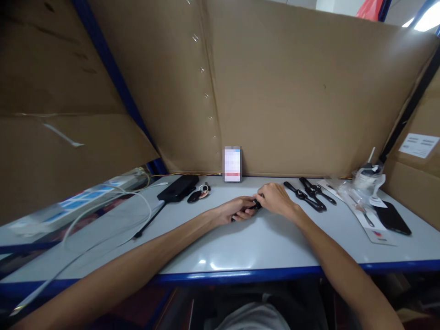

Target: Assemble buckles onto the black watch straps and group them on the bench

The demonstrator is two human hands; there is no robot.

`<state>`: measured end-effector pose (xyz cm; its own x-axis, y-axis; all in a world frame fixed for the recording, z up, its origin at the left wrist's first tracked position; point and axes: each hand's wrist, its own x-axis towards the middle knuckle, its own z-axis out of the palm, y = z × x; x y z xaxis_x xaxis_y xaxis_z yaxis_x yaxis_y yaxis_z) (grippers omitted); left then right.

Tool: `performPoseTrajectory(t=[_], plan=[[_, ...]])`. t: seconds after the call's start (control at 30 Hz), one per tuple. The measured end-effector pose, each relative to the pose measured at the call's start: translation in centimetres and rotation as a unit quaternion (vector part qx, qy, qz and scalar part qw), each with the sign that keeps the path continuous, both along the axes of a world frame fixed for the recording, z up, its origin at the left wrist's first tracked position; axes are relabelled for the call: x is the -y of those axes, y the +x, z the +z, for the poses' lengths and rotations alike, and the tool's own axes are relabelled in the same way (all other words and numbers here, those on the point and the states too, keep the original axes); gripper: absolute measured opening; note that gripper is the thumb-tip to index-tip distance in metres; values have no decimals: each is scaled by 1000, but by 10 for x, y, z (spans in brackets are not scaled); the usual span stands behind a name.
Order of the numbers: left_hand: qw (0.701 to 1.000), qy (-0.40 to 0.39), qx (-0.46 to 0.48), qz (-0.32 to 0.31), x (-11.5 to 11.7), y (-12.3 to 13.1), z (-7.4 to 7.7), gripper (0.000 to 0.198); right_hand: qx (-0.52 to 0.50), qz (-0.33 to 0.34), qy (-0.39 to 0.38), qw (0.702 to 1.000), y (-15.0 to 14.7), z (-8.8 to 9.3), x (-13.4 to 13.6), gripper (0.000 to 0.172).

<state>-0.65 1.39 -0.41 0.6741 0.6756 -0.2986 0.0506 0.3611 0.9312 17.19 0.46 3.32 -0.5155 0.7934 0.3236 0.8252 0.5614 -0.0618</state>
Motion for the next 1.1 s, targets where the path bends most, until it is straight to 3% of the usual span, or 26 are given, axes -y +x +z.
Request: performPoseTrajectory(t=[0.1, 0.23, 0.37, 0.5, 0.63, 0.83, 1.03, 1.1], plan=[[1000, 6, -9, 3, 2, 1, 3, 7, -2, 13, -12, 1000, -2, 0, 1, 38], [1000, -3, -11, 11, 5, 2, 7, 7, 9, -28, 20, 999, -3, 1, 2, 36], [1000, 5, -15, 12, 6, 3, 9, 7, 2, -6, -14, 1000, -3, 1, 1, 43], [1000, 4, -10, 10, 6, 2, 8, 7, -2, -45, 17, 999, -2, -1, -1, 39], [1000, 20, -13, 1, 5, 1, 6, 7, -43, -14, -14, 999, -1, 0, -4, 45], [1000, 16, -1, -6, 2, 0, 1, 7, -45, -95, 17, 994, 5, 2, -9, 40], [1000, 14, -4, -5, 0, -1, -1, 8, -61, 21, -28, 998, 7, 4, -6, 41], [1000, 15, -8, -2, 1, 0, -1, 8, -56, 24, -26, 998, 6, 5, -4, 40]])
